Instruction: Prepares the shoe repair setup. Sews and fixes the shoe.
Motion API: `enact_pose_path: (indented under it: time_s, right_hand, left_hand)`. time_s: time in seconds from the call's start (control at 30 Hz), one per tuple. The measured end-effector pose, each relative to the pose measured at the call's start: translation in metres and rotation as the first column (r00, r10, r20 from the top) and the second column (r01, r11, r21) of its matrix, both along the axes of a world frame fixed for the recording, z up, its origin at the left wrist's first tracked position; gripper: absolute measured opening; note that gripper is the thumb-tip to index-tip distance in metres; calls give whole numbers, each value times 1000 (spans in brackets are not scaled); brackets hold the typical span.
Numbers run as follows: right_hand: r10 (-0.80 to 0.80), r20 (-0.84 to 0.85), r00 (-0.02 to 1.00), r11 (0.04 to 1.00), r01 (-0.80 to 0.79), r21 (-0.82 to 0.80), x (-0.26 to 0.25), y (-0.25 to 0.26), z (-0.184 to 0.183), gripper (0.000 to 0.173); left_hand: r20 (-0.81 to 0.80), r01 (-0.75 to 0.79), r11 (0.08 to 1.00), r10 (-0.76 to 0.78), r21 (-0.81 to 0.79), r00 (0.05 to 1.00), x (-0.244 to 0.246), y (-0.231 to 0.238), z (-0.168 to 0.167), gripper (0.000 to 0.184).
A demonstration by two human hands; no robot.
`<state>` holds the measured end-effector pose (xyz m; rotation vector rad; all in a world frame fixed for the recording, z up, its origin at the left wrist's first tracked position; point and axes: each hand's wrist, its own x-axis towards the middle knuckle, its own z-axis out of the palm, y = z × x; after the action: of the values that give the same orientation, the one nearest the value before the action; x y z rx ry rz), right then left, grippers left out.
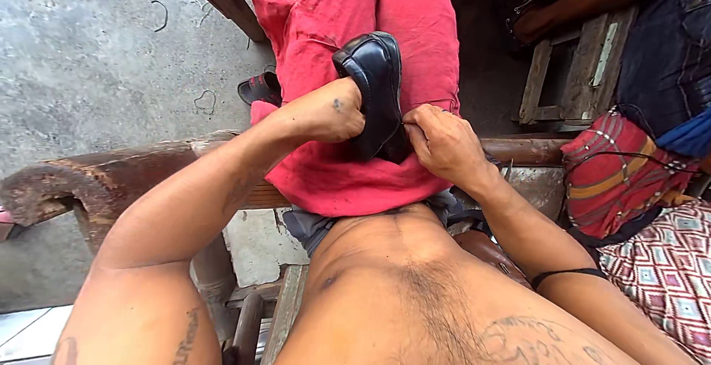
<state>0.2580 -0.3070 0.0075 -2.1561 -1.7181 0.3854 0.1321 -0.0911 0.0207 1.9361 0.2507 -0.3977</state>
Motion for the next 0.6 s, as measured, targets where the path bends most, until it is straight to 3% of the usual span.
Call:
enact_pose_path:
  time_s: [0.17, 0.27, 0.37, 0.5, 0.6]
  right_hand:
    - [-1, -89, 996, 1000, 2, 11, 7, -9, 2, 24]
    - [-36, 10, 999, 996, 37, -77, 25, -8, 6, 33]
    - [-173, 118, 978, 959, 195, -207, 46, -15, 14, 57]
    - [-426, 191, 884, 819, 467, -333, 85, -47, 25, 72]
    - [-353, 74, 933, 830, 349, -435, 77, -63, 23, 72]
  left_hand:
    - [34, 97, 986, -103, 137, 994, 3, -2, -4, 2]
    - [16, 140, 977, -145, 163, 989, 10, -2, -7, 13]
    - [74, 79, 988, -90, 134, 993, 16, -5, -10, 21]
    - [238, 31, 988, -67, 152, 969, 6, -5, -19, 22]
    - [179, 79, 977, -116, 199, 977, 2, -8, -20, 28]
